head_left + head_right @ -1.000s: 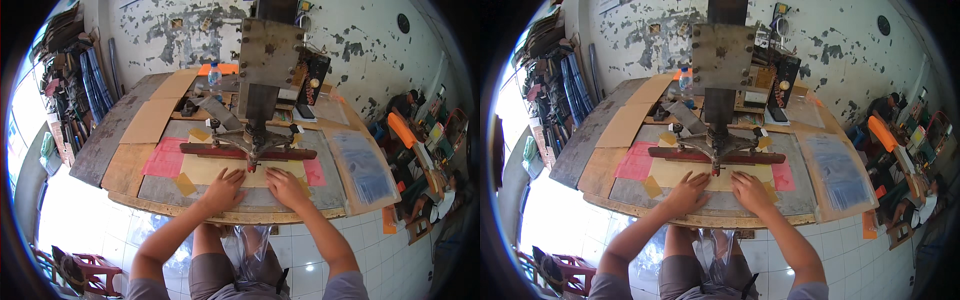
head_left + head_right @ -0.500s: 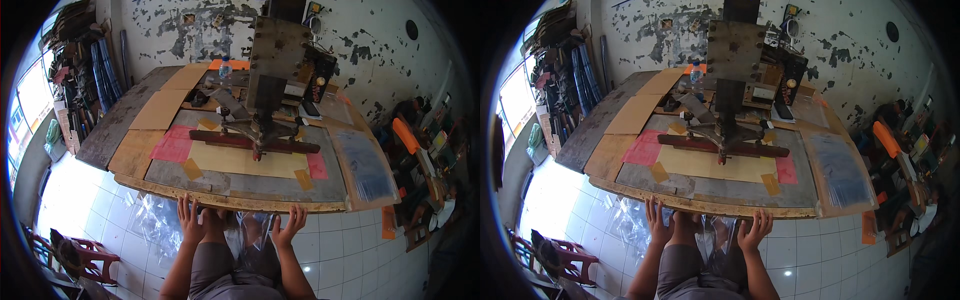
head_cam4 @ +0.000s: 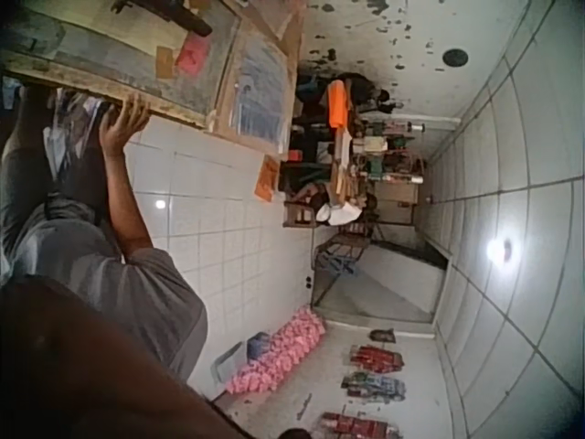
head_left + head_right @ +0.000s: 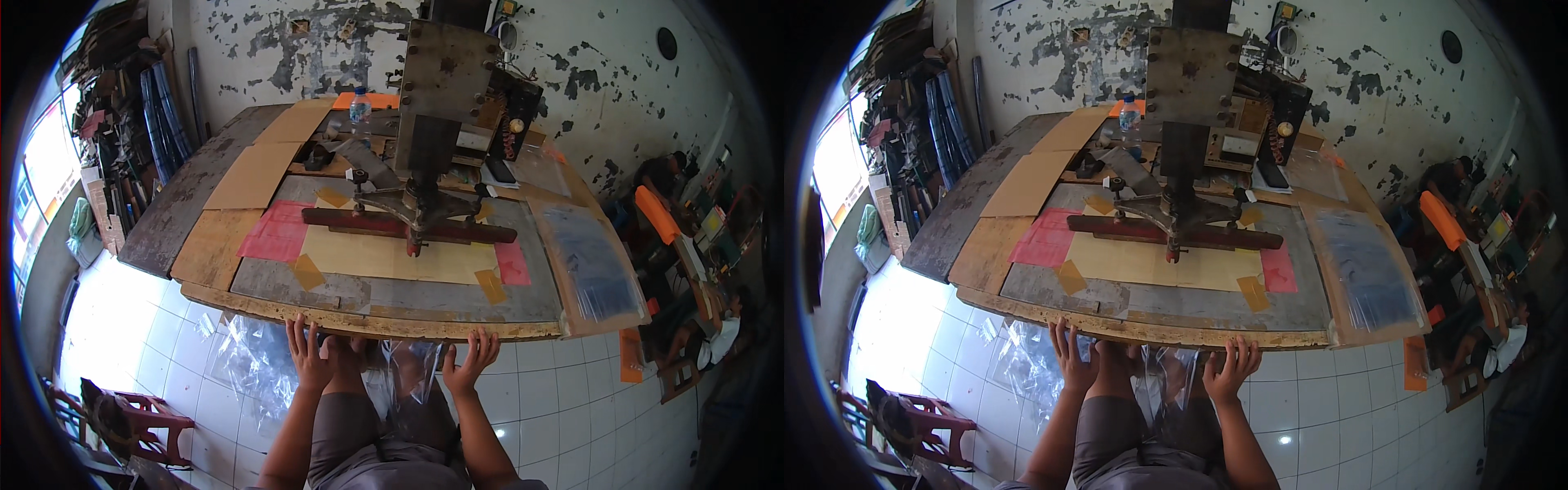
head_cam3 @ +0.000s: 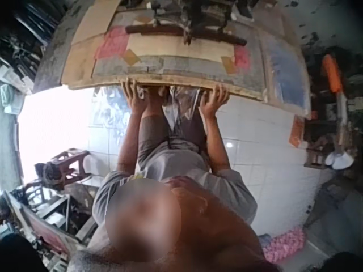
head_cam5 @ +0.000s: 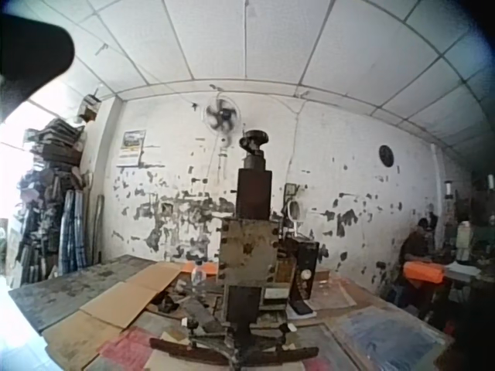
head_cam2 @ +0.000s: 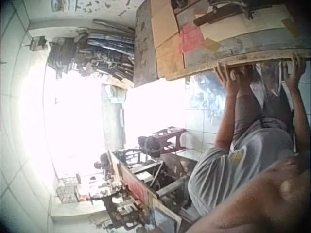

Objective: The person aligns plastic sheets on a workbench under a heat-press machine, operates the machine to seal the material, and pulls at the resulting plastic item to check the bond.

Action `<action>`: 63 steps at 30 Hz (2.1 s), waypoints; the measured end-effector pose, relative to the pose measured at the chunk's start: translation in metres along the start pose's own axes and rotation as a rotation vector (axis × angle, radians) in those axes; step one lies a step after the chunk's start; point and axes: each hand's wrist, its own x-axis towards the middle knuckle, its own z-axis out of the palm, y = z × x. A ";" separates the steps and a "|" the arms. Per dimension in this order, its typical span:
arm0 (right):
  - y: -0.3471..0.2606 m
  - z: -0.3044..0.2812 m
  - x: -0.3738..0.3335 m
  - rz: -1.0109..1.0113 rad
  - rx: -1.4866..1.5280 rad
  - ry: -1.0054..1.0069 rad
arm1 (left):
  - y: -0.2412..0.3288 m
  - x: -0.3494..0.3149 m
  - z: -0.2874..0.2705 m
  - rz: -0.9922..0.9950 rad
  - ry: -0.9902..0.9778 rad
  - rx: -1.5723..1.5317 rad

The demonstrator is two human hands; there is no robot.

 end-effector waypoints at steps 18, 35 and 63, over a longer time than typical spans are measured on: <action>0.000 0.005 -0.003 -0.006 0.006 0.007 | -0.007 -0.005 0.018 0.022 0.087 0.014; 0.001 0.011 -0.005 0.012 0.027 0.063 | -0.009 -0.006 0.022 0.034 0.104 -0.005; -0.002 0.010 -0.004 0.017 0.027 0.060 | -0.010 -0.006 0.022 0.036 0.103 0.011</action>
